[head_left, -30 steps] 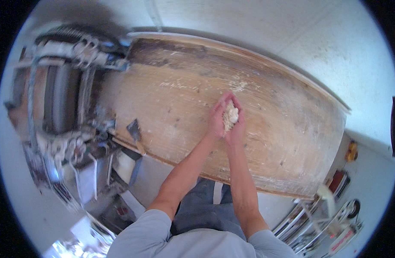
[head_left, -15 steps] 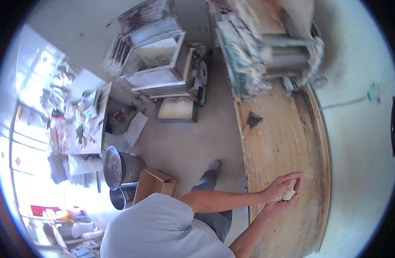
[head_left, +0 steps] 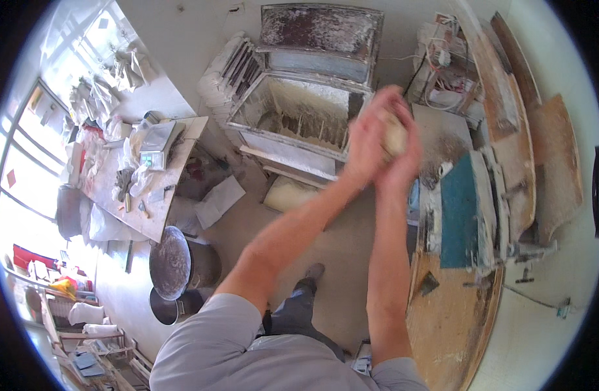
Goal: The person removes a large sheet of dough from a wooden rack, feeds it through a dough sheeter, and collects the resulting noodles. They repeat this with a second sheet, then gather the noodles and place them on a wooden board. Finally, they use a scraper to clean flour from a metal tray.
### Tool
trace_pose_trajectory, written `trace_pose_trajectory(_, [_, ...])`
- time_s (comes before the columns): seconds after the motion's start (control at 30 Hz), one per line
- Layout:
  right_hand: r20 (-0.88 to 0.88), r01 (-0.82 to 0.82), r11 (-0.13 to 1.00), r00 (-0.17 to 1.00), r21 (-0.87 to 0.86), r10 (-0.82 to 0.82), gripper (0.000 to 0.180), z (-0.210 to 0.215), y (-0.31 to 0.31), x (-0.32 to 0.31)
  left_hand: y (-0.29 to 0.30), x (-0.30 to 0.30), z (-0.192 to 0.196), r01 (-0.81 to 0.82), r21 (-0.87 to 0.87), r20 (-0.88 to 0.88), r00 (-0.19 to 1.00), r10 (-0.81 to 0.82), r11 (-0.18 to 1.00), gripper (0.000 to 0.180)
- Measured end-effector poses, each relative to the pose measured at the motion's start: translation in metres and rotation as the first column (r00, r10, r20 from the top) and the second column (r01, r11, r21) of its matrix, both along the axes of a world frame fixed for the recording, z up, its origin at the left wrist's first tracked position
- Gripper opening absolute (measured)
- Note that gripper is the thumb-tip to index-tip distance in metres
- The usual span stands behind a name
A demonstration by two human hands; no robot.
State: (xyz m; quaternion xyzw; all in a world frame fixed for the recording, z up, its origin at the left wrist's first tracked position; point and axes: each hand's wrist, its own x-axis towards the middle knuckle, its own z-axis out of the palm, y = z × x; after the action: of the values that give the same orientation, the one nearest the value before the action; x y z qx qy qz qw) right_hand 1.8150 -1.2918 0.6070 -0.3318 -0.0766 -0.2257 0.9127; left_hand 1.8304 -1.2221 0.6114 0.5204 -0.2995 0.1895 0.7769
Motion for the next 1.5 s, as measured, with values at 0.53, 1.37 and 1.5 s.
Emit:
trace_pose_trajectory(0.53, [-0.127, 0.139, 0.742, 0.949, -0.656, -0.29, 0.047, -0.12, 0.015, 0.15, 0.314, 0.351, -0.17, -0.645, -0.243, -0.79, 0.565, 0.237, 0.724, 0.017])
trace_pose_trajectory(1.37, [-0.095, 0.415, -0.061, -0.343, -0.908, -0.935, 0.021, -0.194, -0.224, -0.716, -0.259, -0.619, -0.126, 0.998, -0.061, -0.904, -0.056, -0.423, 0.0, 0.03])
trace_pose_trajectory(1.5, [-0.098, -0.02, 0.127, -0.527, -0.992, -0.844, 0.025, -0.331, -0.112, -0.925, -0.237, -0.693, -0.219, 0.951, 0.259, -0.879, 0.159, -0.45, -0.169, 0.02])
